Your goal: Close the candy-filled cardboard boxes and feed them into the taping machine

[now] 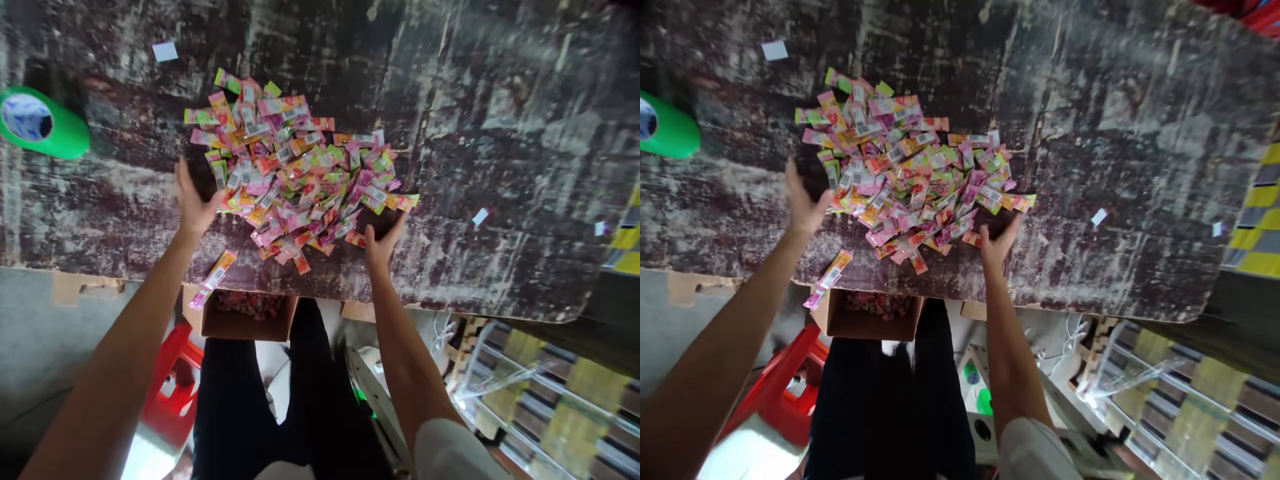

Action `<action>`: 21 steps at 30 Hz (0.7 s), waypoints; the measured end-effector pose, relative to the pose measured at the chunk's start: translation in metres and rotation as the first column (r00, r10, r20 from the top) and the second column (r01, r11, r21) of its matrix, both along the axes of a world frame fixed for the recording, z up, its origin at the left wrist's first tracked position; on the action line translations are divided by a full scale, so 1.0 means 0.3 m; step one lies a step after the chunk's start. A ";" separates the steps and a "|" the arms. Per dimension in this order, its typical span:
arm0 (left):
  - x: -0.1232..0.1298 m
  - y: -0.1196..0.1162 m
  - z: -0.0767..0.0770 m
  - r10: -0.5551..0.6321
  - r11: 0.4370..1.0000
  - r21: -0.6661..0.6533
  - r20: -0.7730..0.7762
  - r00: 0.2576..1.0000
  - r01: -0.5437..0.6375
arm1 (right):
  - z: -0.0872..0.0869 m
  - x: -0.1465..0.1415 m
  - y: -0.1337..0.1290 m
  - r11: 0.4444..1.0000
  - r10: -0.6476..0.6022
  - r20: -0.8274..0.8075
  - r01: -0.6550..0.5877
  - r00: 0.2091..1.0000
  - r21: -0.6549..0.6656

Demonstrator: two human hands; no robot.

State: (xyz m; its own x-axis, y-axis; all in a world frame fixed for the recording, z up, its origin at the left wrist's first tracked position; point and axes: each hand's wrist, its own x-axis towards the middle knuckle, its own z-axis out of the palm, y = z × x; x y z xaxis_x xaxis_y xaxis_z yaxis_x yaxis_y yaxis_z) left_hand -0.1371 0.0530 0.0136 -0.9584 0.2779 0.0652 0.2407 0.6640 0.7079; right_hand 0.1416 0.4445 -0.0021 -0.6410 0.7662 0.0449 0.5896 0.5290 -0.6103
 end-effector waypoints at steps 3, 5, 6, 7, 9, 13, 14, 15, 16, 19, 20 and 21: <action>-0.062 0.156 -0.070 -0.069 0.992 -0.095 0.136 0.988 0.083 | -0.063 -0.182 -0.001 0.984 0.181 -0.051 -0.180 0.982 0.014; -0.028 0.218 -0.091 -0.128 0.982 -0.118 0.135 0.983 0.144 | -0.086 -0.251 -0.056 0.962 0.273 -0.024 -0.273 0.962 0.025; 0.002 0.233 -0.093 -0.158 0.978 -0.117 0.116 0.981 0.172 | -0.092 -0.265 -0.094 0.946 0.324 -0.004 -0.323 0.946 0.030; 0.035 0.239 -0.092 -0.185 0.974 -0.112 0.094 0.978 0.195 | -0.094 -0.269 -0.135 0.926 0.376 0.007 -0.376 0.927 0.036; 0.103 0.228 -0.083 -0.234 0.966 -0.102 0.043 0.971 0.237 | -0.087 -0.249 -0.220 0.879 0.474 0.001 -0.474 0.880 0.054; 0.231 0.154 -0.069 -0.328 0.942 -0.084 -0.050 0.943 0.324 | -0.046 -0.167 -0.360 0.798 0.601 -0.006 -0.600 0.799 0.064; 0.265 0.127 -0.066 -0.351 0.935 -0.079 -0.060 0.934 0.347 | -0.035 -0.143 -0.387 0.781 0.622 0.006 -0.622 0.783 0.053; 0.300 0.096 -0.063 -0.374 0.926 -0.074 -0.059 0.926 0.370 | -0.024 -0.118 -0.414 0.764 0.644 0.019 -0.644 0.765 0.039; 0.338 0.062 -0.059 -0.397 0.917 -0.072 -0.049 0.917 0.393 | -0.014 -0.090 -0.440 0.744 0.667 0.030 -0.668 0.745 0.024; 0.466 -0.059 -0.052 -0.484 0.871 -0.078 0.020 0.875 0.484 | 0.005 0.002 -0.519 0.671 0.741 0.040 -0.741 0.670 -0.009; 0.512 -0.104 -0.054 -0.515 0.852 -0.086 0.038 0.856 0.516 | 0.007 0.037 -0.546 0.644 0.764 0.044 -0.765 0.643 -0.017; 0.558 -0.149 -0.058 -0.543 0.833 -0.099 0.052 0.838 0.545 | 0.007 0.072 -0.573 0.617 0.787 0.051 -0.787 0.615 -0.024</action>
